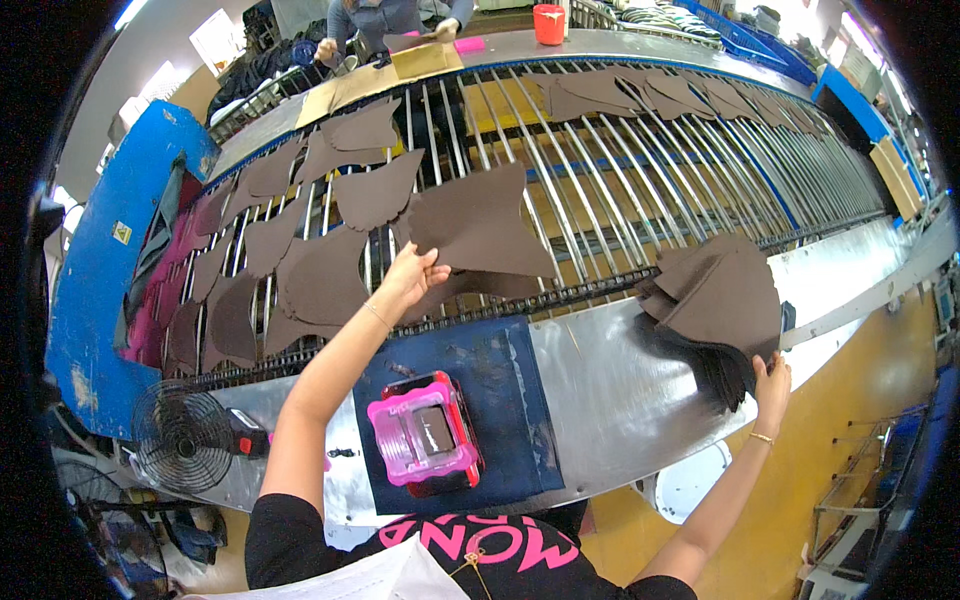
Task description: The person repeatedly picks up brown fabric pieces from a stack and places them onto a moving conveyor belt in a factory setting. The pieces are arranged one by one along the belt as it moves forward.
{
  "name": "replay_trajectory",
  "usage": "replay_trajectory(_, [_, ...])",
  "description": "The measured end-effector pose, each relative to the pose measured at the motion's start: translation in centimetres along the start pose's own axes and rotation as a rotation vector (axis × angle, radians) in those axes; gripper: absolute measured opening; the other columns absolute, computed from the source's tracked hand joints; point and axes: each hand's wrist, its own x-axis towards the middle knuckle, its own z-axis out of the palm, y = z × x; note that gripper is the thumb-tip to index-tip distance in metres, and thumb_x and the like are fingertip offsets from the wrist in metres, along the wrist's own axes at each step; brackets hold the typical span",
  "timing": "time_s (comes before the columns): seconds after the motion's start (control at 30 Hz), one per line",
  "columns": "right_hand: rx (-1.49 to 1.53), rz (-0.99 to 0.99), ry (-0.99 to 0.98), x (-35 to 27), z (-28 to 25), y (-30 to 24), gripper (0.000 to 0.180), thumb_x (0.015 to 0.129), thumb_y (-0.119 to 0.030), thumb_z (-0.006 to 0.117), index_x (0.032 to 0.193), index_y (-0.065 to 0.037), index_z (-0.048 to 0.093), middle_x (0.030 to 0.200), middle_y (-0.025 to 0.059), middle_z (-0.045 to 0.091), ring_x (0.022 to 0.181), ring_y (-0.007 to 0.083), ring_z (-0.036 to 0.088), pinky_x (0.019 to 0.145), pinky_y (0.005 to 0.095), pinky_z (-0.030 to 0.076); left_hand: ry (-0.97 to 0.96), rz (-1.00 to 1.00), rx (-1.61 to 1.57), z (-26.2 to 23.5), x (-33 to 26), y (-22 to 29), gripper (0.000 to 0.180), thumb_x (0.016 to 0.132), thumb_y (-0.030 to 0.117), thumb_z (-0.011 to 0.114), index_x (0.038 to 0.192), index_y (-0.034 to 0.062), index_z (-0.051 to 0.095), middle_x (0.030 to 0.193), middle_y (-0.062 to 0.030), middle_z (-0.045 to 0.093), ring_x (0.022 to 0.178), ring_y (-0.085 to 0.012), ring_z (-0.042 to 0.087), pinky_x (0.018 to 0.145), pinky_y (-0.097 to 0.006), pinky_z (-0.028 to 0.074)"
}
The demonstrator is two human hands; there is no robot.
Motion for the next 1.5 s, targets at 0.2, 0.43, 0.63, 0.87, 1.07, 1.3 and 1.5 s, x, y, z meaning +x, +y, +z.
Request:
replay_trajectory(0.2, [-0.011, 0.057, 0.027, 0.4, 0.4, 0.3, 0.056, 0.084, -0.04, 0.067, 0.116, 0.005, 0.059, 0.102, 0.0225, 0.06, 0.093, 0.0344, 0.059, 0.083, 0.04, 0.047, 0.101, -0.053, -0.005, -1.8, 3.0, -2.0, 0.04, 0.094, 0.0, 0.042, 0.131, 0.0043, 0.027, 0.109, -0.018, 0.054, 0.071, -0.0273, 0.067, 0.057, -0.033, 0.06])
replay_trajectory(0.43, [-0.057, 0.061, 0.002, 1.5, 1.1, 1.6, 0.063, 0.083, -0.047, 0.066, 0.114, 0.008, 0.059, 0.1, 0.0241, 0.063, 0.093, 0.0358, 0.06, 0.083, 0.041, 0.047, -0.065, -0.052, 0.033, -3.1, 2.7, -1.5, 0.044, 0.094, 0.002, 0.046, 0.13, 0.0036, 0.021, 0.113, -0.0202, 0.052, 0.078, -0.0307, 0.067, 0.063, -0.035, 0.061])
replay_trajectory(0.63, [-0.127, 0.052, 0.016, 1.3, 0.6, 0.8, 0.067, 0.081, -0.052, 0.064, 0.108, 0.009, 0.061, 0.1, 0.0268, 0.064, 0.094, 0.0384, 0.061, 0.083, 0.0432, 0.047, 0.067, -0.134, 0.41, -3.9, 1.1, -0.2, 0.045, 0.09, 0.018, 0.06, 0.119, 0.005, 0.027, 0.075, -0.0083, 0.056, 0.049, -0.019, 0.058, 0.039, -0.029, 0.046])
replay_trajectory(0.87, [-0.111, 0.04, 0.013, 2.4, 1.3, 2.1, 0.069, 0.077, -0.056, 0.067, 0.102, 0.009, 0.062, 0.095, 0.0255, 0.064, 0.091, 0.0389, 0.061, 0.082, 0.0439, 0.047, -0.001, 0.008, 0.552, -4.5, -5.2, 2.9, 0.066, 0.088, 0.025, 0.064, 0.135, 0.0037, 0.022, 0.072, -0.0047, 0.052, 0.04, -0.0109, 0.049, 0.032, -0.023, 0.034])
replay_trajectory(1.07, [-0.112, 0.14, -0.072, 2.8, 0.3, 2.2, 0.07, 0.071, -0.058, 0.071, 0.096, 0.006, 0.06, 0.101, 0.0236, 0.061, 0.097, 0.0384, 0.057, 0.084, 0.0436, 0.046, -0.025, 0.139, 0.571, -4.9, -11.9, 4.5, 0.066, 0.089, 0.026, 0.064, 0.138, 0.0059, 0.026, 0.075, -0.0058, 0.053, 0.042, -0.0091, 0.05, 0.034, -0.02, 0.035])
replay_trajectory(1.3, [-0.172, 0.204, -0.1, 2.7, -1.3, 0.0, 0.069, 0.068, -0.06, 0.072, 0.094, 0.003, 0.059, 0.104, 0.0192, 0.061, 0.1, 0.0373, 0.057, 0.084, 0.0456, 0.045, 0.086, 0.212, 0.404, -7.5, -17.5, 3.8, 0.058, 0.091, 0.021, 0.061, 0.137, 0.0087, 0.029, 0.074, -0.0053, 0.054, 0.043, -0.0088, 0.052, 0.034, -0.02, 0.035])
replay_trajectory(1.5, [-0.016, 0.141, -0.08, 3.8, 0.9, 2.7, 0.067, 0.068, -0.056, 0.076, 0.096, 0.003, 0.06, 0.093, 0.0226, 0.064, 0.091, 0.0371, 0.061, 0.081, 0.0431, 0.047, 0.122, 0.248, 0.368, -8.9, -20.5, 2.7, 0.053, 0.091, 0.018, 0.06, 0.135, 0.0067, 0.032, 0.075, -0.0054, 0.055, 0.043, -0.0087, 0.052, 0.034, -0.019, 0.036])
